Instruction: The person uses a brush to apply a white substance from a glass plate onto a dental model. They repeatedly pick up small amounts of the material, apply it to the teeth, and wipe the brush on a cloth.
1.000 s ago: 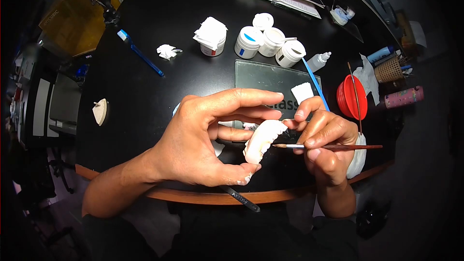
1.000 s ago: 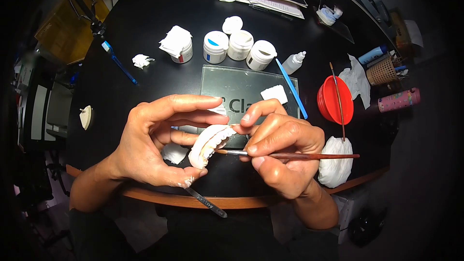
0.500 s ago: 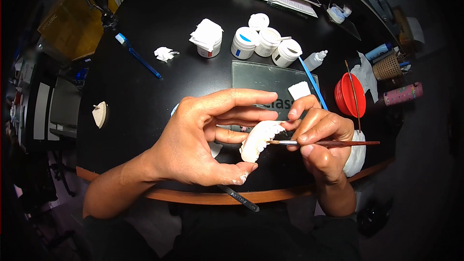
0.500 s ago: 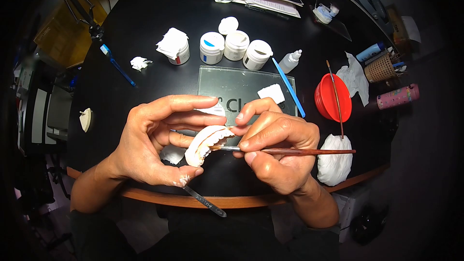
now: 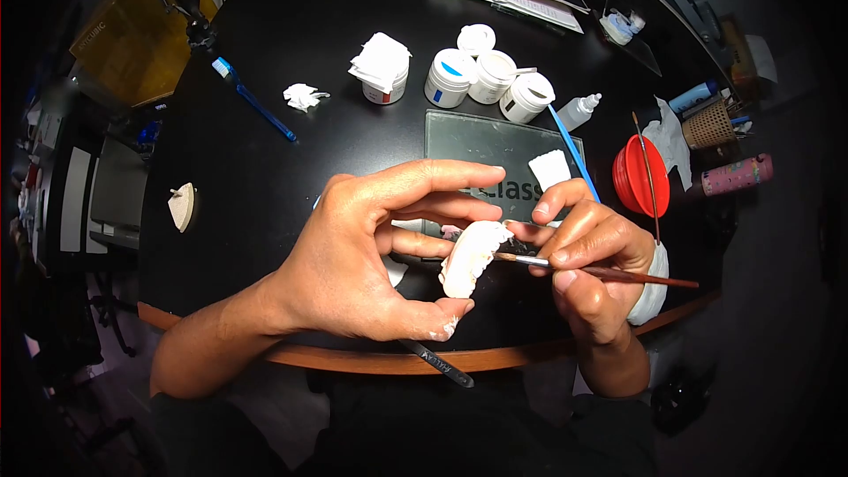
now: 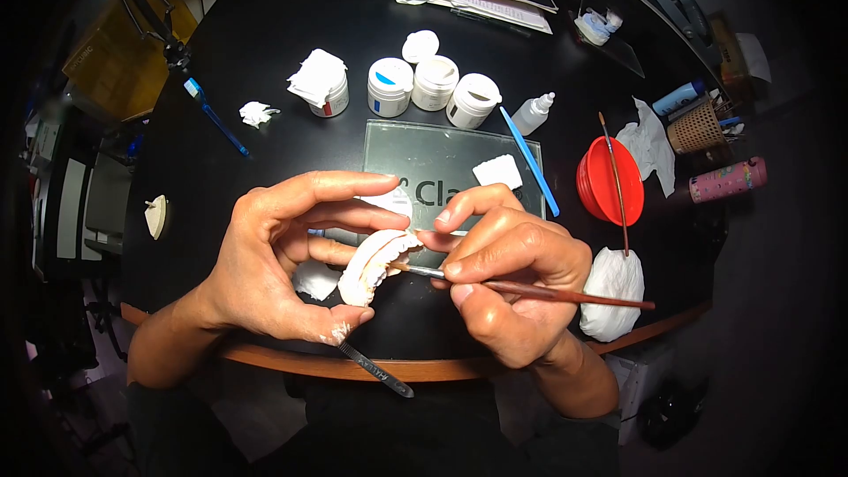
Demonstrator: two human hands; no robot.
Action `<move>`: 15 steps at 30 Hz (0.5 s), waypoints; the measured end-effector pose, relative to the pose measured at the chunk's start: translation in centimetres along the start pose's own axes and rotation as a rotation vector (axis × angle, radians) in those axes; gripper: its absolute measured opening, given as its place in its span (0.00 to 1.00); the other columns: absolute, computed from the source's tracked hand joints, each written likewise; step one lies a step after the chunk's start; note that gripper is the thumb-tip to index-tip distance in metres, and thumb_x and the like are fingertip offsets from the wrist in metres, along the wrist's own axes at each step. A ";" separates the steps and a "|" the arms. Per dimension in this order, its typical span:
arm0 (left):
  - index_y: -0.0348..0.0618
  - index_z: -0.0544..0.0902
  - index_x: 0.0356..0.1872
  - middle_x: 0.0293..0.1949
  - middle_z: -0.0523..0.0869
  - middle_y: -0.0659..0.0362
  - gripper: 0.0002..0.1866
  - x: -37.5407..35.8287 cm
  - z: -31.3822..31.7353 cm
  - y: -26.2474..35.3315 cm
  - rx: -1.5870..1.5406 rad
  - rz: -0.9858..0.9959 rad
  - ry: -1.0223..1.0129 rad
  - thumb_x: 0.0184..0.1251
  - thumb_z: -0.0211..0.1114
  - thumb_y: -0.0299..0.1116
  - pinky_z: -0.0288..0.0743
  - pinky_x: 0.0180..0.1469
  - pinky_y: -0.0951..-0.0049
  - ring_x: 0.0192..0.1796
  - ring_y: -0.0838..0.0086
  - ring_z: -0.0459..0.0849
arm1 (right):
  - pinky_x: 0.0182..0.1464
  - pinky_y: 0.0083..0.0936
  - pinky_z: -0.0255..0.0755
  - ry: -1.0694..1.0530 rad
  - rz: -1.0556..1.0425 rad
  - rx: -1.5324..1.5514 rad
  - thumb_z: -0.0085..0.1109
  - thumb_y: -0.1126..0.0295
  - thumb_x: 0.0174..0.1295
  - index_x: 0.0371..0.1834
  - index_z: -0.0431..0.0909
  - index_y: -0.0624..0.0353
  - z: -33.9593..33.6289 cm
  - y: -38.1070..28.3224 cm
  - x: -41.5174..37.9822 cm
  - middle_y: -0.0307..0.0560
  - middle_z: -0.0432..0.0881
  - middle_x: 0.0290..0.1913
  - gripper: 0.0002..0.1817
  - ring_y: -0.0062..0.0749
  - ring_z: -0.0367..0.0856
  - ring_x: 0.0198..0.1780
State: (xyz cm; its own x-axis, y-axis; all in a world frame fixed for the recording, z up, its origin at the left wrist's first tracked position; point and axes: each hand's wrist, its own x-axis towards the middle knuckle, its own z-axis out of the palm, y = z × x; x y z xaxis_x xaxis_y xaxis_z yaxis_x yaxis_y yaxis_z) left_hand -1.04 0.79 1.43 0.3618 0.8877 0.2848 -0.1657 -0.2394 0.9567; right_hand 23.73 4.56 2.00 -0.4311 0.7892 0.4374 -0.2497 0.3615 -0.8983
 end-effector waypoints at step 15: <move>0.25 0.73 0.71 0.57 0.86 0.45 0.48 -0.1 0.0 0.3 0.081 -0.008 0.029 0.43 0.86 0.20 0.90 0.61 0.62 0.65 0.62 0.86 | 0.55 0.44 0.87 -0.133 -0.117 -0.128 0.61 0.85 0.45 0.31 0.84 0.63 0.0 0.2 0.3 0.48 0.86 0.29 0.10 0.48 0.85 0.51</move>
State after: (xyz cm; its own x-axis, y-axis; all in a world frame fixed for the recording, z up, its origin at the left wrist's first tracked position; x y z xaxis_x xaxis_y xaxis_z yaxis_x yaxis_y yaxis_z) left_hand -1.09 0.66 1.67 0.3357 0.9006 0.2760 -0.0878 -0.2619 0.9611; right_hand 23.56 4.88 1.98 -0.5187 0.6687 0.5328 -0.1962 0.5134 -0.8354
